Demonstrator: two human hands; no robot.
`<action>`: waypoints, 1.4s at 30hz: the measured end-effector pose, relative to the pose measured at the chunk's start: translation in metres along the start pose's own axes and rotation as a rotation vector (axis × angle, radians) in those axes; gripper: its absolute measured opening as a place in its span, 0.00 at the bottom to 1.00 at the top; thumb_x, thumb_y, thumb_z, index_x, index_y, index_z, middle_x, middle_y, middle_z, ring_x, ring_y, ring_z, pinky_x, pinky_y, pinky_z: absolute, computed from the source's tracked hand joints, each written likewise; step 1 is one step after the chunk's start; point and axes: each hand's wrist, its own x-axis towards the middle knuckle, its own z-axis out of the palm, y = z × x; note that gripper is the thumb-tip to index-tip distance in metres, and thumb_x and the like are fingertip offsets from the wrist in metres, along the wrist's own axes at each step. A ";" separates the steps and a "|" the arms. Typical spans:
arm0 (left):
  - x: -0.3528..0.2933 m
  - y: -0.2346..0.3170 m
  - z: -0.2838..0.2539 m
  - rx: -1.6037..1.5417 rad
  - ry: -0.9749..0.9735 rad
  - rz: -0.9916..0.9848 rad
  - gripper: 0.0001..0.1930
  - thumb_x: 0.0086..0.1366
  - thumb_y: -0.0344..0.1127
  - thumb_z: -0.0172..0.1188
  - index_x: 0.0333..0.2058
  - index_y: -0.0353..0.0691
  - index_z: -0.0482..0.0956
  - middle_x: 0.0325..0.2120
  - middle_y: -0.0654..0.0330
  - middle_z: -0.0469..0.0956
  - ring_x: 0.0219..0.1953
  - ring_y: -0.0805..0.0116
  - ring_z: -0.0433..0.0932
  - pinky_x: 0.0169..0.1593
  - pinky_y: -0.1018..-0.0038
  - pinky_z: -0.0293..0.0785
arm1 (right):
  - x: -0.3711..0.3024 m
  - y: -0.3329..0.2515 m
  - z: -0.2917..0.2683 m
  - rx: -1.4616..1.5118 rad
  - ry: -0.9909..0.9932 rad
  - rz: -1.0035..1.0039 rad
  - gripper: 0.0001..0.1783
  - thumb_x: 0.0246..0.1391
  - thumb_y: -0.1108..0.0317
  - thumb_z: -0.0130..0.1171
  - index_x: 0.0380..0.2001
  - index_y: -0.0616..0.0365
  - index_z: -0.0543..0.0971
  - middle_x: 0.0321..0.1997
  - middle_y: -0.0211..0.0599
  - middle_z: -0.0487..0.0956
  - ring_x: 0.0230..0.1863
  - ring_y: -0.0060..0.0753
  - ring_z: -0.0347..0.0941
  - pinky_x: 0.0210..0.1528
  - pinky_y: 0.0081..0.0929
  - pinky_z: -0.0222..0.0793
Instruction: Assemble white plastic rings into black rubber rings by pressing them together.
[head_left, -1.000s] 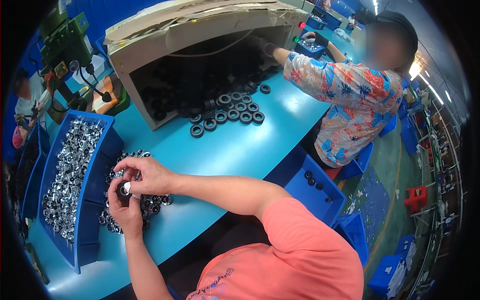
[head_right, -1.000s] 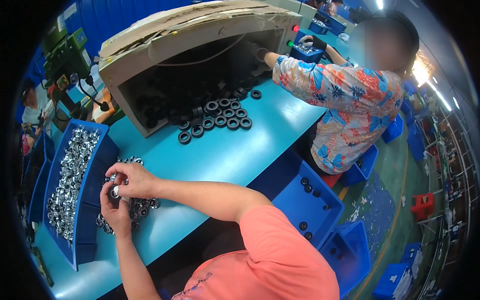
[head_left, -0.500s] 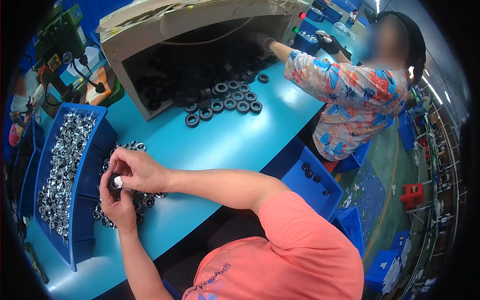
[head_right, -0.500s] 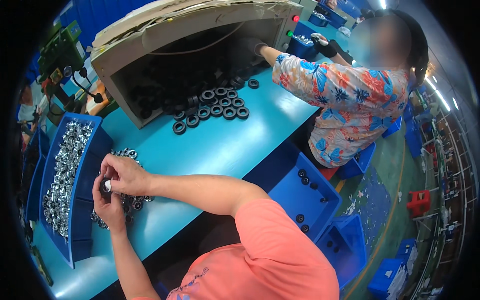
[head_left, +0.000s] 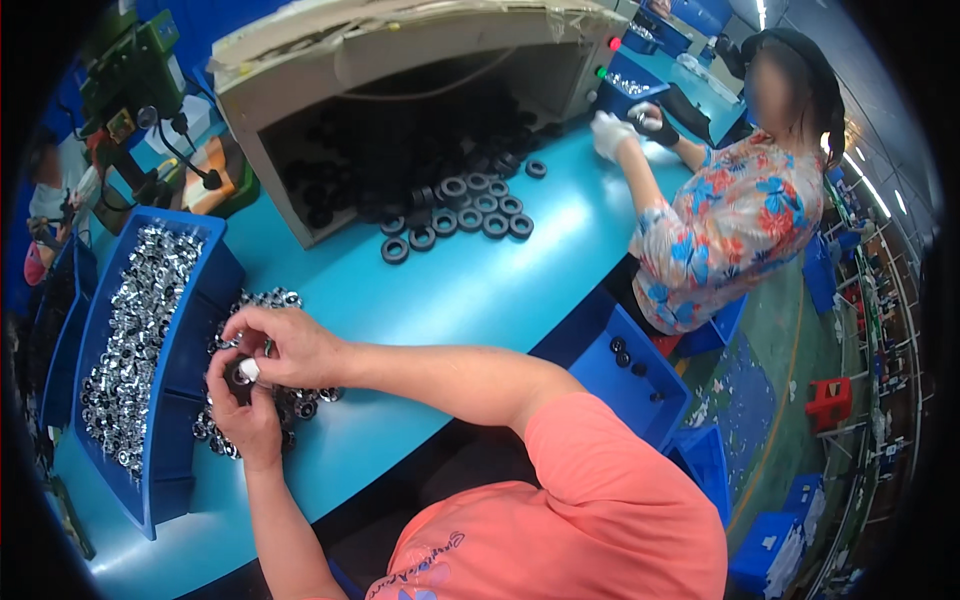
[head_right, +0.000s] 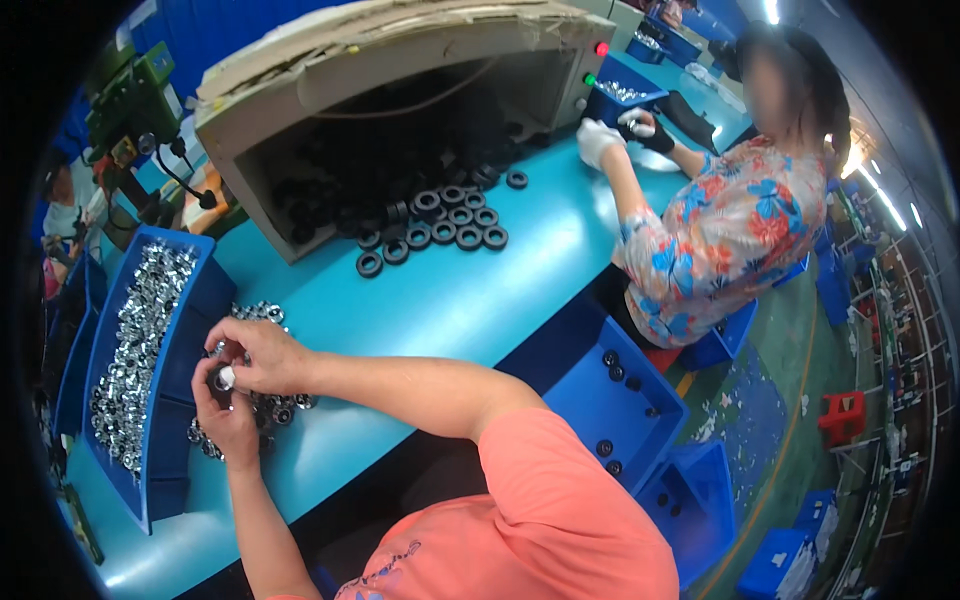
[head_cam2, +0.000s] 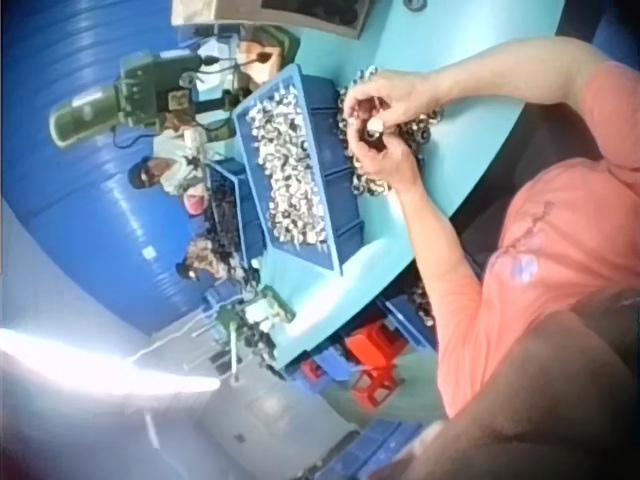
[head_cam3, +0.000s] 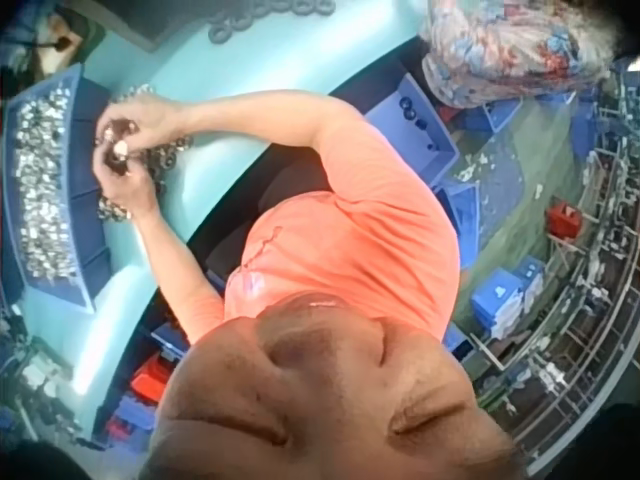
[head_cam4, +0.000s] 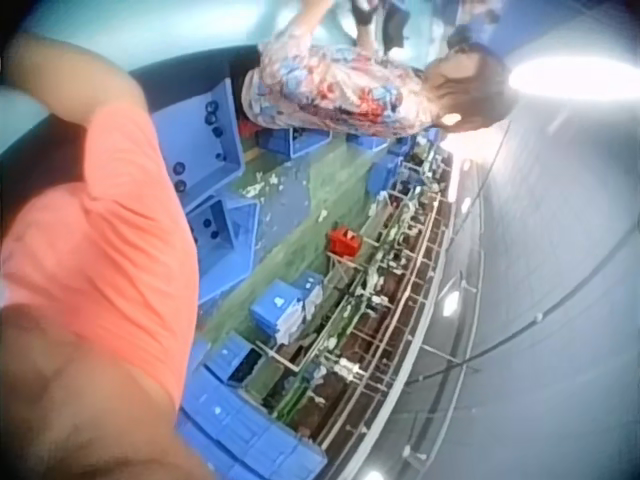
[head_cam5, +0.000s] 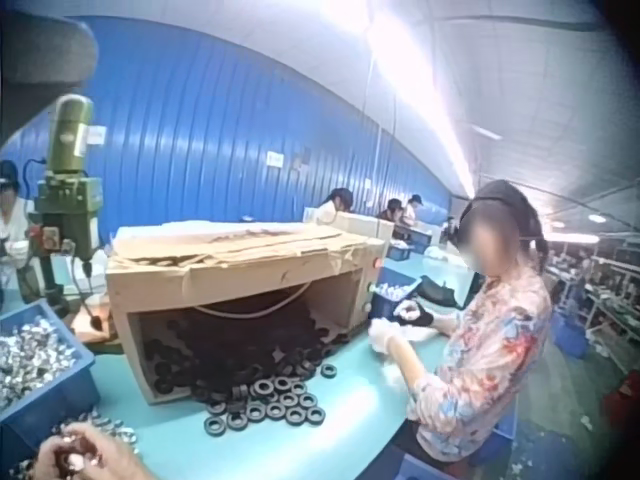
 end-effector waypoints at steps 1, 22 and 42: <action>-0.001 -0.001 0.000 0.000 -0.008 0.006 0.24 0.67 0.18 0.61 0.61 0.33 0.70 0.52 0.55 0.78 0.55 0.66 0.79 0.61 0.70 0.73 | -0.002 -0.001 0.000 -0.008 -0.001 0.000 0.23 0.50 0.69 0.70 0.50 0.56 0.78 0.34 0.32 0.81 0.35 0.29 0.80 0.39 0.27 0.76; 0.001 -0.013 -0.004 0.237 -0.145 0.013 0.23 0.72 0.26 0.61 0.62 0.31 0.68 0.52 0.52 0.78 0.54 0.64 0.79 0.59 0.69 0.75 | 0.006 0.010 -0.007 0.139 -0.173 0.307 0.25 0.58 0.75 0.61 0.59 0.59 0.73 0.41 0.36 0.80 0.39 0.27 0.79 0.42 0.28 0.78; -0.071 0.108 -0.106 0.587 0.285 0.067 0.19 0.63 0.24 0.63 0.53 0.33 0.72 0.42 0.58 0.74 0.42 0.69 0.72 0.49 0.74 0.71 | 0.014 -0.081 -0.093 -0.227 0.203 0.098 0.13 0.60 0.72 0.66 0.47 0.58 0.86 0.45 0.34 0.85 0.45 0.24 0.81 0.48 0.25 0.77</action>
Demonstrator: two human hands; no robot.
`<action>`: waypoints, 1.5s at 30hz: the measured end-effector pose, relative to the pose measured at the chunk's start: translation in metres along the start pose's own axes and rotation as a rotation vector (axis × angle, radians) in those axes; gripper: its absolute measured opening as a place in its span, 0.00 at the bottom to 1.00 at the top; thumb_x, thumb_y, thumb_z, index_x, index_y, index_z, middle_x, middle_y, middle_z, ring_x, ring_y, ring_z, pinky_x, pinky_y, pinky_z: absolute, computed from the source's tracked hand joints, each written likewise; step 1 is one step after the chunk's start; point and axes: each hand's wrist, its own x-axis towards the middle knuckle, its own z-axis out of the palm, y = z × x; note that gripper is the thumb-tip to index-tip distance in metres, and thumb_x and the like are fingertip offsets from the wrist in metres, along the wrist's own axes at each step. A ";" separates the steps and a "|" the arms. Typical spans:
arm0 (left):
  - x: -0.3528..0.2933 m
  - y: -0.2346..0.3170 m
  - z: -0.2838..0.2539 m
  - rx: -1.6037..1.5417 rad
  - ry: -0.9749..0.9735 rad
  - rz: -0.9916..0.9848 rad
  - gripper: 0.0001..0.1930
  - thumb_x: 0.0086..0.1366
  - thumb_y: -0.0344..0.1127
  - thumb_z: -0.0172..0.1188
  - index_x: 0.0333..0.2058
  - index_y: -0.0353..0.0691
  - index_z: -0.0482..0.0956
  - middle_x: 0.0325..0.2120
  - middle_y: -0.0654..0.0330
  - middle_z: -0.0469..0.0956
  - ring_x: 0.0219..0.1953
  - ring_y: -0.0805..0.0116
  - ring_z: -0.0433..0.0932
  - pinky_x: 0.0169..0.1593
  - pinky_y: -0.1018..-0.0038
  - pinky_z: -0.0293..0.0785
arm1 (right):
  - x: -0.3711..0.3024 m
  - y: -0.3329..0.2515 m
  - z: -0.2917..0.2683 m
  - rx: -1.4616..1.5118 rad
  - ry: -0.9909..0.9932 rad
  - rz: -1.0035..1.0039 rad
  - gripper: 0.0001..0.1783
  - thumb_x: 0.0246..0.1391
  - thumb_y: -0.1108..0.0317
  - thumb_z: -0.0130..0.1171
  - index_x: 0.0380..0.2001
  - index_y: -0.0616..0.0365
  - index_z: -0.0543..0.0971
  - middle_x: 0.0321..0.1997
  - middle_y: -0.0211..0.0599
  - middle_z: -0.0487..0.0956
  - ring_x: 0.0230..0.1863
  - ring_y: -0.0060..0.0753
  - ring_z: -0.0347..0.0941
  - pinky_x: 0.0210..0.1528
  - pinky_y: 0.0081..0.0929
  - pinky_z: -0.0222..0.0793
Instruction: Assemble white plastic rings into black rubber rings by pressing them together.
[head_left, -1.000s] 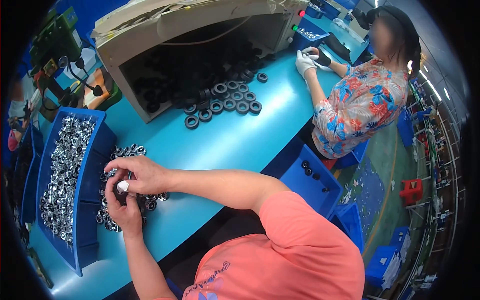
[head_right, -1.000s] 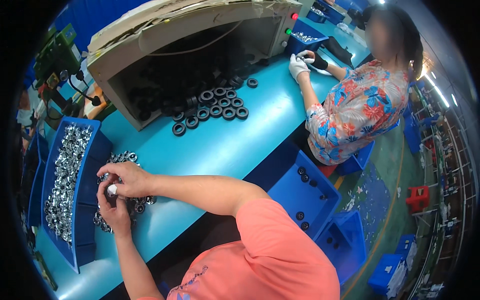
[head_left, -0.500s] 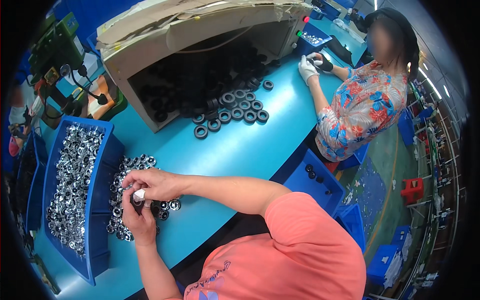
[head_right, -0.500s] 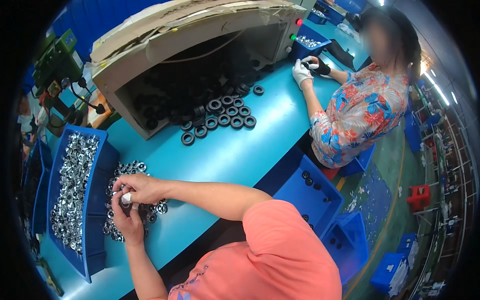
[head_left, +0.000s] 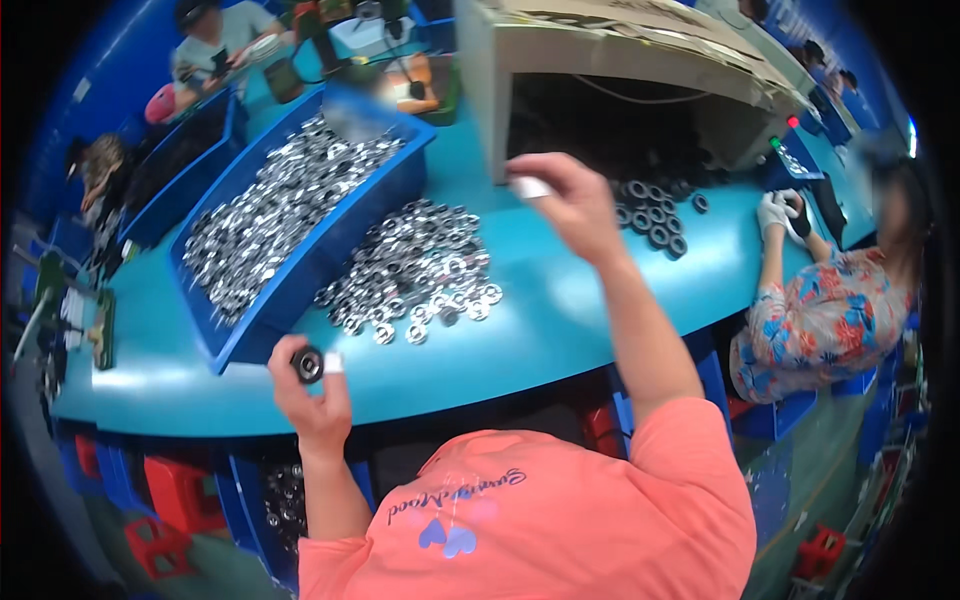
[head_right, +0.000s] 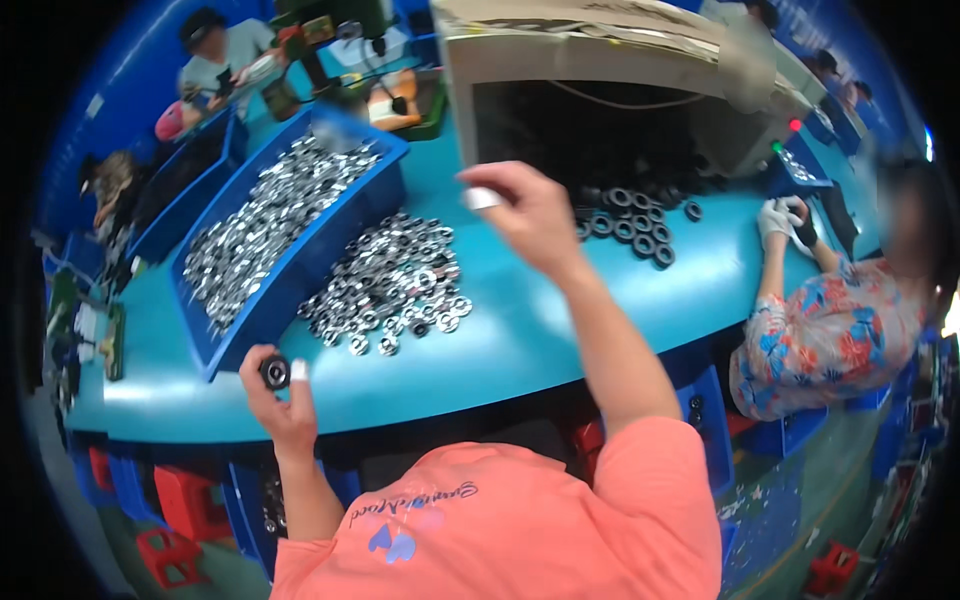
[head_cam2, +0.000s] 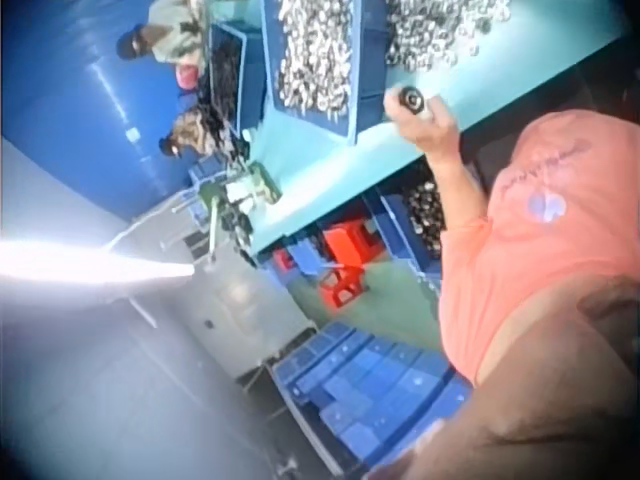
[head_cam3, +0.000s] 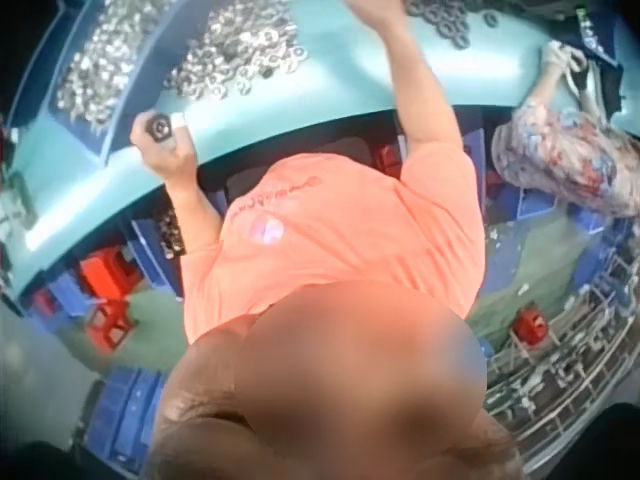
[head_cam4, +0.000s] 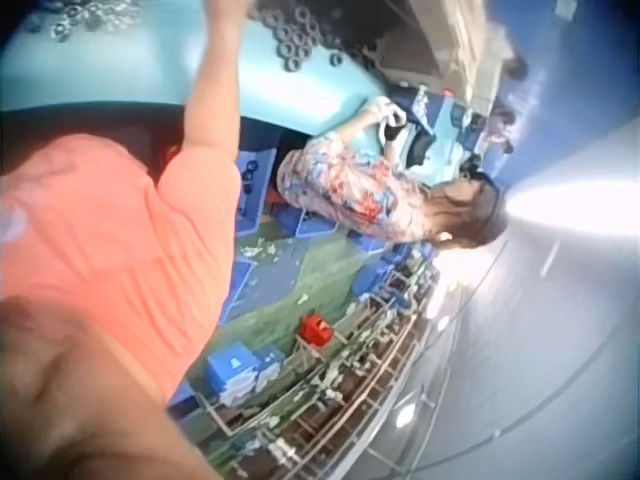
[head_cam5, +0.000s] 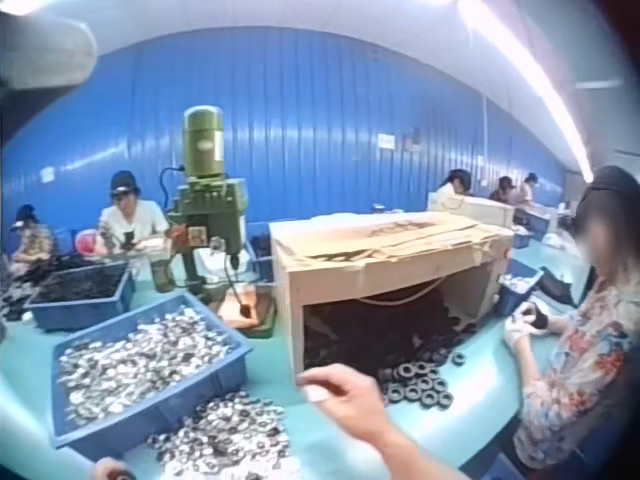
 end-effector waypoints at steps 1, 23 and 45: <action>-0.012 -0.007 -0.023 0.050 0.034 0.000 0.20 0.63 0.25 0.63 0.53 0.34 0.72 0.42 0.56 0.74 0.42 0.66 0.73 0.49 0.72 0.71 | -0.007 0.002 -0.014 0.030 0.033 0.018 0.13 0.60 0.73 0.65 0.48 0.59 0.86 0.45 0.33 0.85 0.45 0.23 0.80 0.48 0.24 0.76; -0.016 0.004 0.013 -0.005 -0.471 0.187 0.13 0.65 0.26 0.62 0.48 0.37 0.82 0.36 0.49 0.82 0.37 0.51 0.81 0.42 0.61 0.77 | -0.048 0.093 -0.047 -0.927 -0.125 0.005 0.34 0.50 0.64 0.73 0.61 0.53 0.75 0.51 0.40 0.77 0.48 0.46 0.80 0.49 0.43 0.79; 0.027 -0.029 0.126 -1.687 -0.527 -0.804 0.31 0.79 0.44 0.48 0.73 0.33 0.56 0.67 0.36 0.65 0.65 0.43 0.73 0.68 0.57 0.73 | -0.091 0.037 0.036 -0.527 -0.360 -0.021 0.24 0.45 0.74 0.69 0.50 0.54 0.82 0.48 0.40 0.78 0.49 0.47 0.75 0.50 0.40 0.75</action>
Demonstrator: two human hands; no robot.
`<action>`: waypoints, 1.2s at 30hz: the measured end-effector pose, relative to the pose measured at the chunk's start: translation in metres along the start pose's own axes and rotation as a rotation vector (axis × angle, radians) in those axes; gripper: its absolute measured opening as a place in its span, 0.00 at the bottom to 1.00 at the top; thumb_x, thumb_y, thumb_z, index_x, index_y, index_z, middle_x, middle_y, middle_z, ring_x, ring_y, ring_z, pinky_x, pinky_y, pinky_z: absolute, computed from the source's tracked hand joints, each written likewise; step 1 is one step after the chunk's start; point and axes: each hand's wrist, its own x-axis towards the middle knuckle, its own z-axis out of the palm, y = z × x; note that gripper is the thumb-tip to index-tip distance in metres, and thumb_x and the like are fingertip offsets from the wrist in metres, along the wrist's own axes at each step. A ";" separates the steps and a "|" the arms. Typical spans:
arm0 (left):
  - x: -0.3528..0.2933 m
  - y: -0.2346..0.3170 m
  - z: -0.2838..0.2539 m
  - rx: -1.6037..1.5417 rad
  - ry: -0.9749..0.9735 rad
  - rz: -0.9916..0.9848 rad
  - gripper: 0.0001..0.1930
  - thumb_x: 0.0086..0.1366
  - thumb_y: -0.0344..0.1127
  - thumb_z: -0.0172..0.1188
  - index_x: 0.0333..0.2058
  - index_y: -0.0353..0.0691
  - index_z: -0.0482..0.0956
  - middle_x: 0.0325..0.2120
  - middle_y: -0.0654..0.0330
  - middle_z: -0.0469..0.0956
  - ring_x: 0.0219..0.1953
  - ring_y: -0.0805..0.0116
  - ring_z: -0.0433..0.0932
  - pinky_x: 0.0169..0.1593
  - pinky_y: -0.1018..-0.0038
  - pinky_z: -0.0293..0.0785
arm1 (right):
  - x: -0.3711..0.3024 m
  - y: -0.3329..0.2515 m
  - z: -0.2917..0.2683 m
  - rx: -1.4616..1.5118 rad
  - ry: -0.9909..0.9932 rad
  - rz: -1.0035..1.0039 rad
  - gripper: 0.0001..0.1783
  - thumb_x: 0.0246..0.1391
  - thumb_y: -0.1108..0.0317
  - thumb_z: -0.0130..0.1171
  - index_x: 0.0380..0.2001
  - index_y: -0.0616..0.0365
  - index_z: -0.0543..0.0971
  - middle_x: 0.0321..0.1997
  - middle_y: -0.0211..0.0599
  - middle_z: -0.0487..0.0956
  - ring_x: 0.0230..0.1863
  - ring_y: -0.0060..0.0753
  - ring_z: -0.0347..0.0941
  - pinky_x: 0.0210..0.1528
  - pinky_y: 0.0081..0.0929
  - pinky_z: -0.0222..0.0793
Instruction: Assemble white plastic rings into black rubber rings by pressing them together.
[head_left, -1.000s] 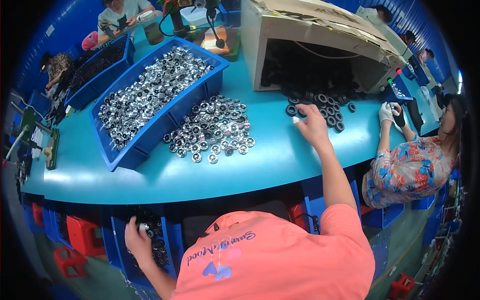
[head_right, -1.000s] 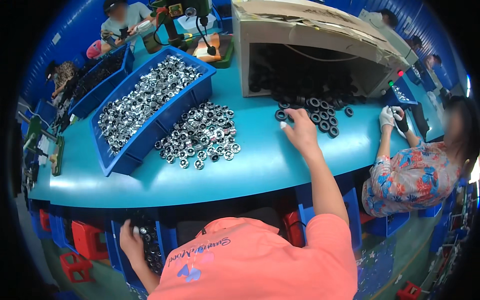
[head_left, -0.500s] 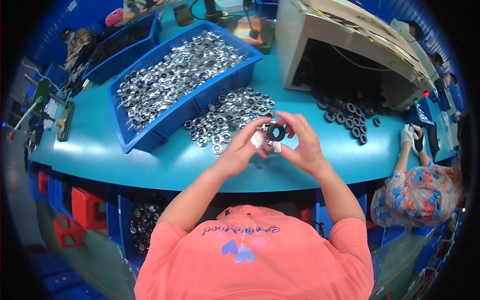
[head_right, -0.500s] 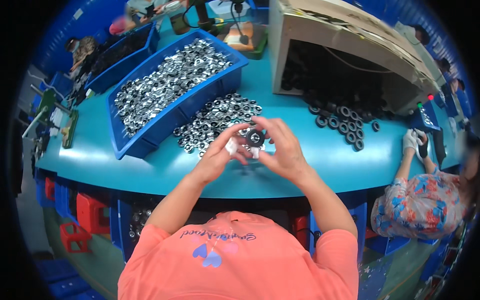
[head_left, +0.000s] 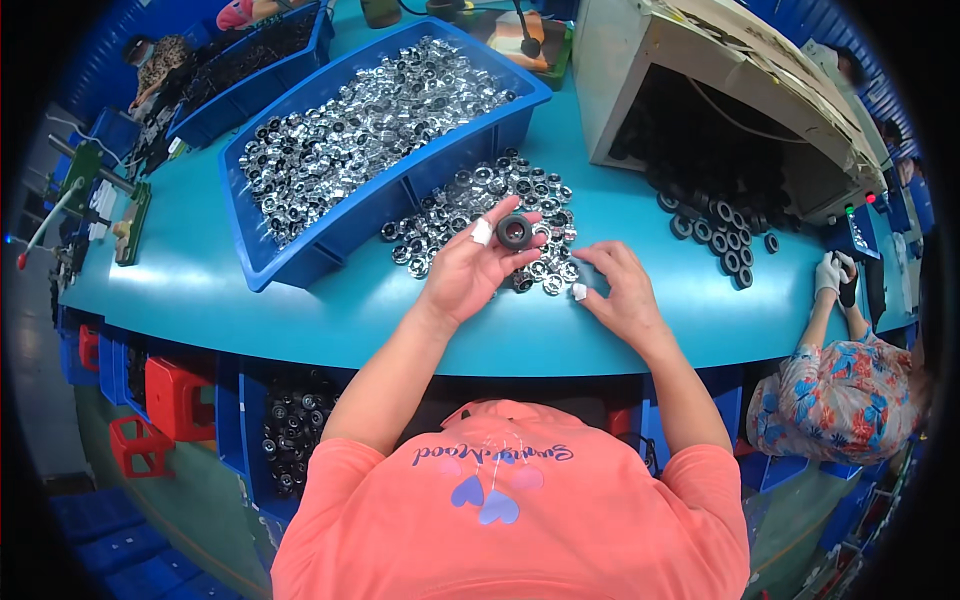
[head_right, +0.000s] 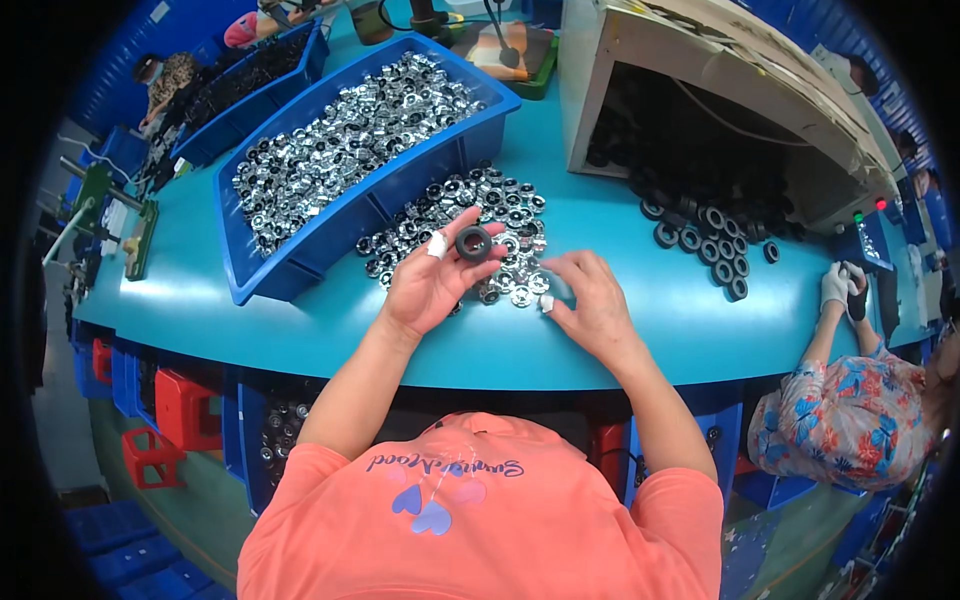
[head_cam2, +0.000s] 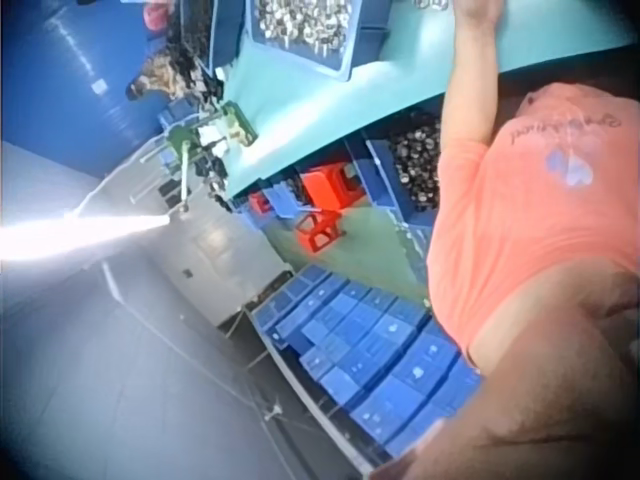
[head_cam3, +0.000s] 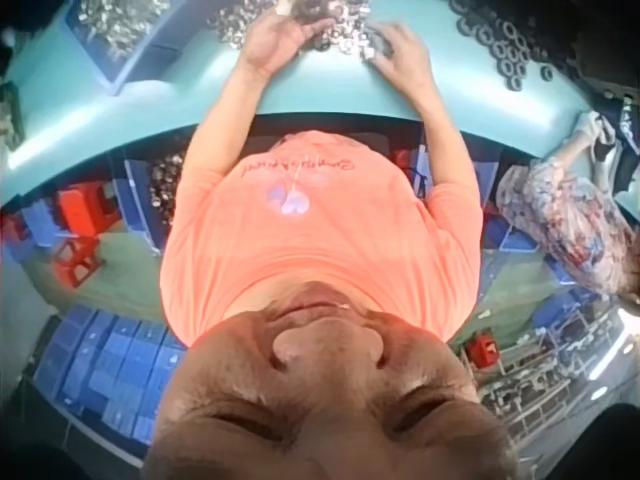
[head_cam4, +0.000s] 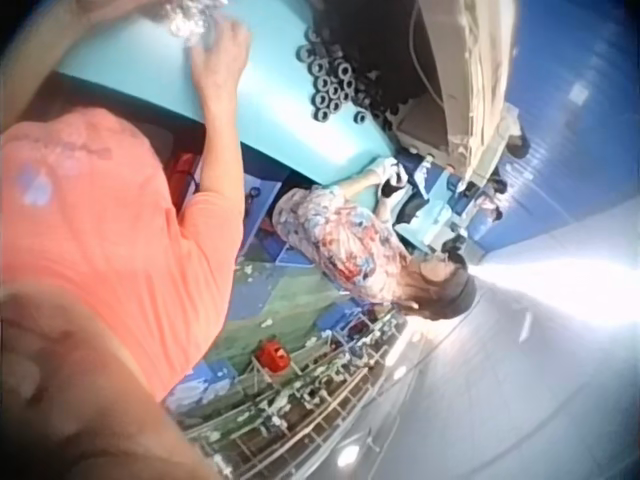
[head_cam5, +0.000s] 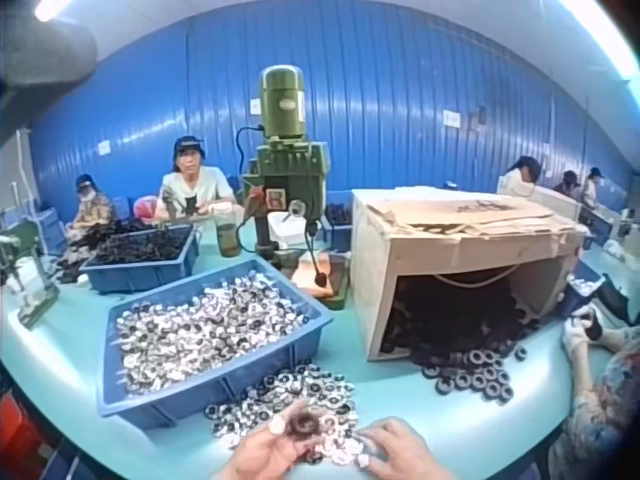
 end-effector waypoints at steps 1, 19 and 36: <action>0.000 0.001 0.000 -0.002 0.009 0.005 0.30 0.79 0.42 0.48 0.73 0.33 0.56 0.67 0.36 0.64 0.65 0.43 0.72 0.69 0.56 0.72 | 0.000 -0.002 0.001 -0.047 0.002 -0.027 0.24 0.45 0.74 0.69 0.50 0.54 0.82 0.48 0.40 0.78 0.49 0.47 0.75 0.52 0.41 0.74; -0.006 0.002 -0.008 0.157 0.052 0.097 0.33 0.67 0.31 0.68 0.68 0.35 0.66 0.62 0.44 0.73 0.62 0.51 0.77 0.67 0.60 0.74 | 0.050 -0.029 -0.007 0.509 -0.020 0.016 0.19 0.48 0.76 0.71 0.45 0.62 0.82 0.43 0.35 0.79 0.37 0.27 0.82 0.41 0.25 0.79; -0.009 -0.002 0.014 1.375 0.443 0.624 0.24 0.53 0.29 0.77 0.50 0.39 0.84 0.44 0.59 0.78 0.39 0.72 0.79 0.42 0.76 0.78 | 0.065 -0.013 0.038 0.490 0.110 -0.068 0.22 0.44 0.78 0.72 0.46 0.57 0.84 0.45 0.34 0.79 0.33 0.24 0.80 0.38 0.22 0.77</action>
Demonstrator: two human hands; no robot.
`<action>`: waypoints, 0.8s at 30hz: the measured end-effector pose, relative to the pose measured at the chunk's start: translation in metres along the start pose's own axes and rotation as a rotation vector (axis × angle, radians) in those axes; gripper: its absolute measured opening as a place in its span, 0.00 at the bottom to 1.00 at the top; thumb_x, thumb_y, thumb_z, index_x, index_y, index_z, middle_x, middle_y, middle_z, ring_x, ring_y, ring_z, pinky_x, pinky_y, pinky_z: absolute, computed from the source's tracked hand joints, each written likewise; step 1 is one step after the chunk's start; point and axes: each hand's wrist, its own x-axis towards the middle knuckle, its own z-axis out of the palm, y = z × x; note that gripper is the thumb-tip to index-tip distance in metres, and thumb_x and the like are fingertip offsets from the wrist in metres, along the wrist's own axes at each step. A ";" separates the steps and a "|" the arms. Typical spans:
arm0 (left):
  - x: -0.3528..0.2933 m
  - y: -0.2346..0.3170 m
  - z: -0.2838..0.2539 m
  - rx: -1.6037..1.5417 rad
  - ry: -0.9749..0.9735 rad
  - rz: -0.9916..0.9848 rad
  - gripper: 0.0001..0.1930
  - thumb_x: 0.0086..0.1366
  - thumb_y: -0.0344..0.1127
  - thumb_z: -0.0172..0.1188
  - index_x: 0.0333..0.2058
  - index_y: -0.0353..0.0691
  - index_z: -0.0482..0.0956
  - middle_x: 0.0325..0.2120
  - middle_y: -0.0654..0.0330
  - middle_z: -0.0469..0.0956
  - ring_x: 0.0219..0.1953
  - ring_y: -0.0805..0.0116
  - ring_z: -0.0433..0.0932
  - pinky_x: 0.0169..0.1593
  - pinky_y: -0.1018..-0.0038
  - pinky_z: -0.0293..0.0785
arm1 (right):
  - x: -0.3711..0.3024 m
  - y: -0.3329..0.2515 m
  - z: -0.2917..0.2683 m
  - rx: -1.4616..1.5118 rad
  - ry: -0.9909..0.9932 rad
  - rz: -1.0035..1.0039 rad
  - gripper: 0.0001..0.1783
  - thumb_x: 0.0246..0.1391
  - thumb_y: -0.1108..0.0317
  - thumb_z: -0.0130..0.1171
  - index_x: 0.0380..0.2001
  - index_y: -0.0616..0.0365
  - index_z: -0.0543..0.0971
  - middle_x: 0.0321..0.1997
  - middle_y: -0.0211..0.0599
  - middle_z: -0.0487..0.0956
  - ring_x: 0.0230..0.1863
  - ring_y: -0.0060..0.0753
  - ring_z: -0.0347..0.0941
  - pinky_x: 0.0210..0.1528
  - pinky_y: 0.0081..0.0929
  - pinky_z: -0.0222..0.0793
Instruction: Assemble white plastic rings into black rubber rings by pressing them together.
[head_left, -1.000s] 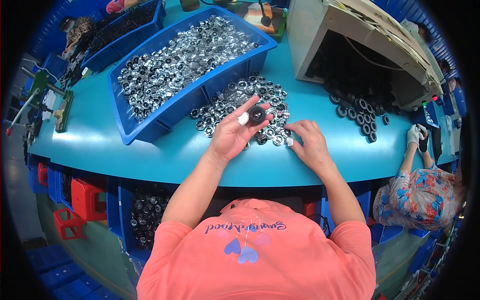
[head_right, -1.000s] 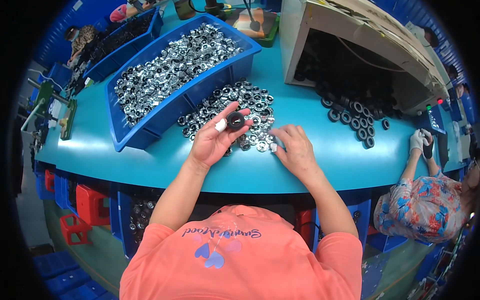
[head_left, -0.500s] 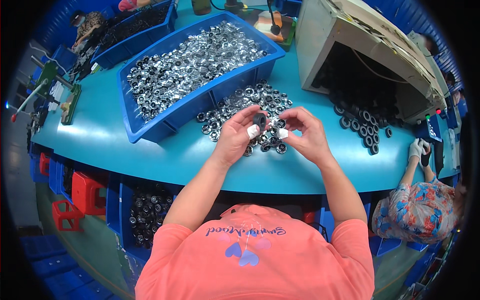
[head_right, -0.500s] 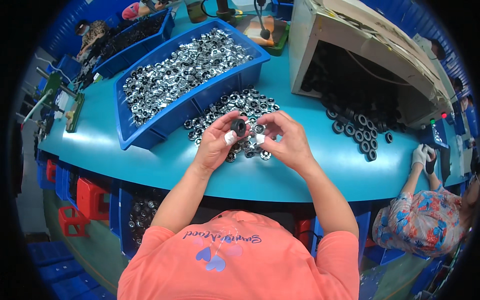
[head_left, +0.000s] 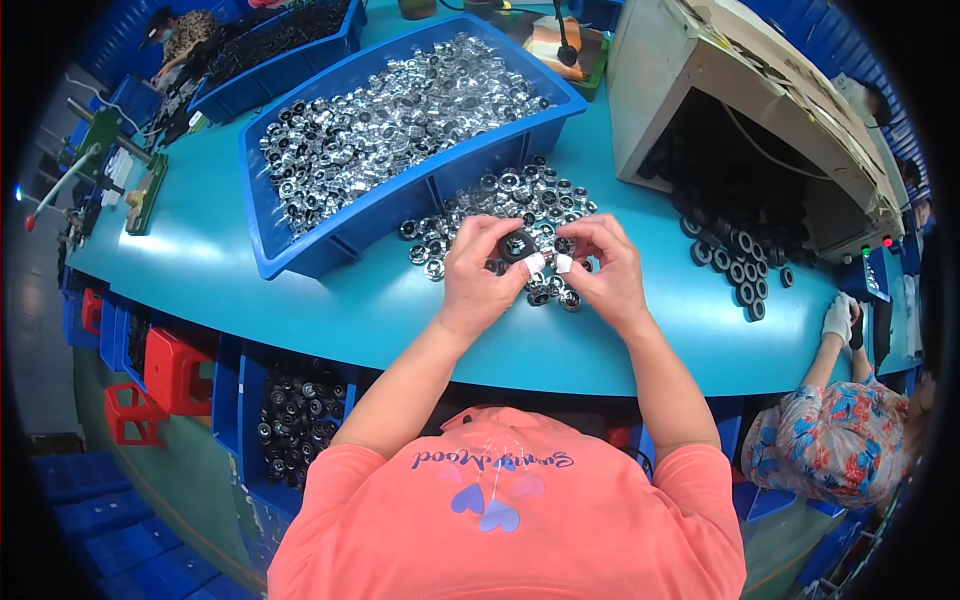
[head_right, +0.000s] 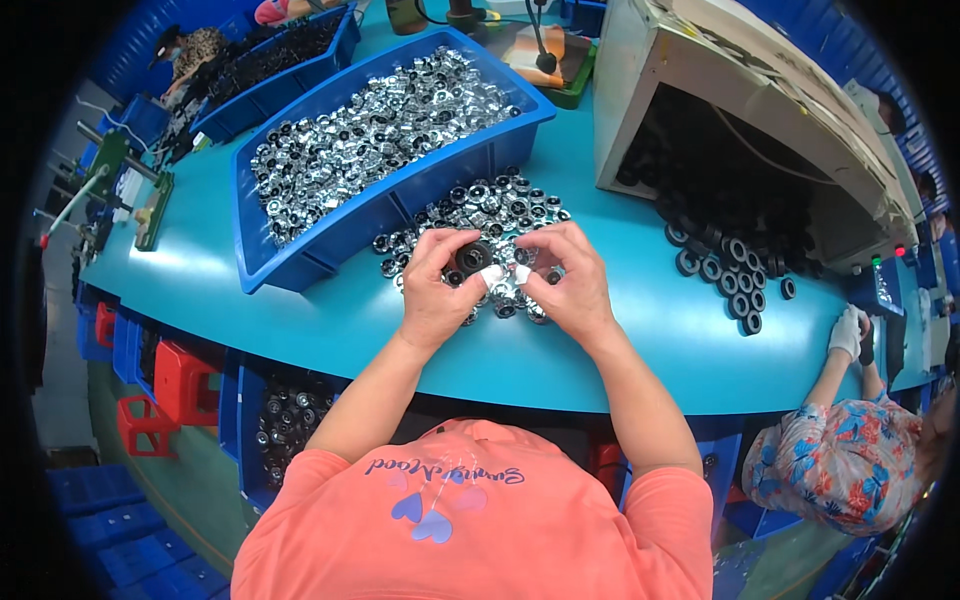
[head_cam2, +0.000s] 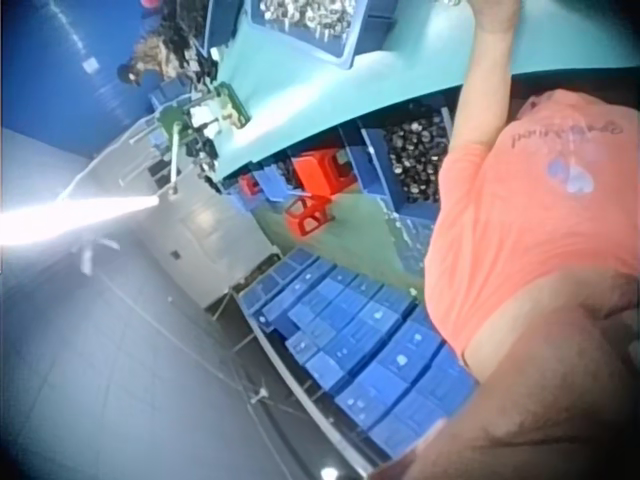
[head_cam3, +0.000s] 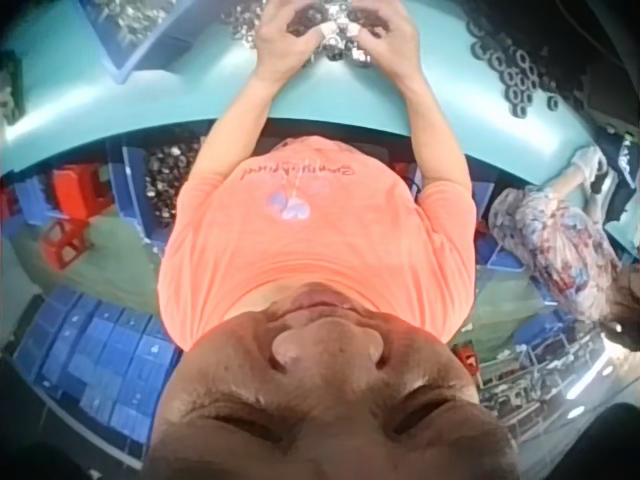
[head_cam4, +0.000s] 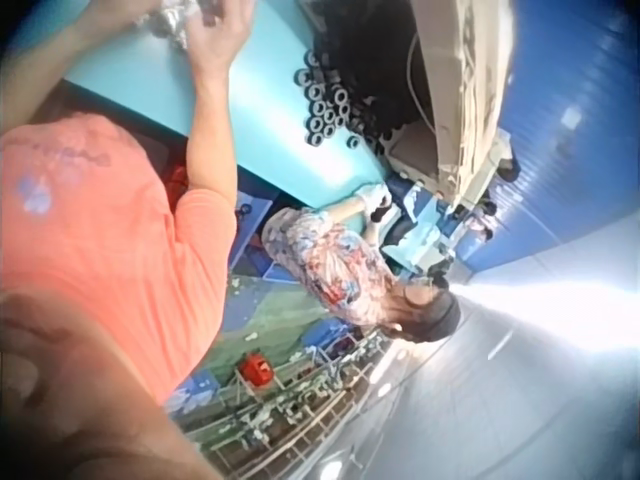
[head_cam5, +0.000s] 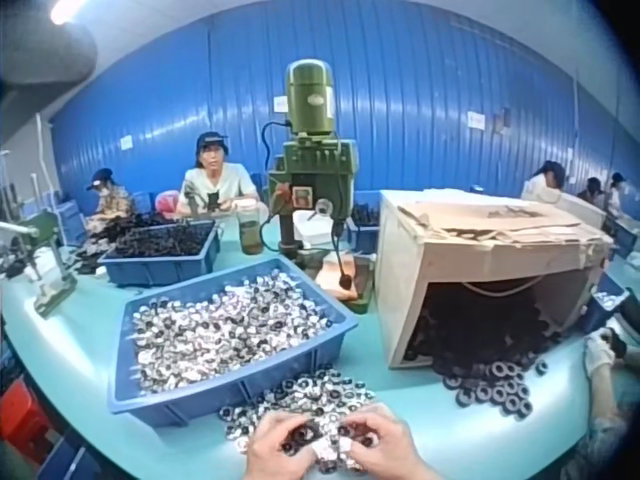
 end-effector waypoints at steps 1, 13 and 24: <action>0.000 0.002 -0.001 0.004 -0.005 -0.004 0.24 0.52 0.29 0.77 0.50 0.39 0.85 0.44 0.59 0.78 0.39 0.72 0.79 0.41 0.76 0.78 | -0.001 0.000 0.000 -0.008 -0.005 0.000 0.22 0.44 0.78 0.72 0.47 0.57 0.84 0.45 0.34 0.79 0.33 0.24 0.80 0.38 0.22 0.77; -0.005 -0.021 0.001 -0.704 -0.155 -0.330 0.19 0.76 0.38 0.59 0.59 0.35 0.76 0.48 0.55 0.83 0.46 0.69 0.83 0.51 0.71 0.82 | -0.005 0.001 0.009 0.136 0.034 0.021 0.21 0.44 0.80 0.68 0.45 0.60 0.81 0.44 0.33 0.79 0.36 0.24 0.79 0.39 0.23 0.78; -0.006 -0.025 0.004 -0.847 -0.246 -0.407 0.17 0.77 0.37 0.56 0.59 0.37 0.73 0.48 0.56 0.82 0.49 0.70 0.82 0.53 0.68 0.81 | -0.004 -0.007 0.005 0.024 0.022 -0.126 0.20 0.44 0.81 0.68 0.44 0.59 0.85 0.43 0.36 0.81 0.37 0.28 0.81 0.39 0.24 0.79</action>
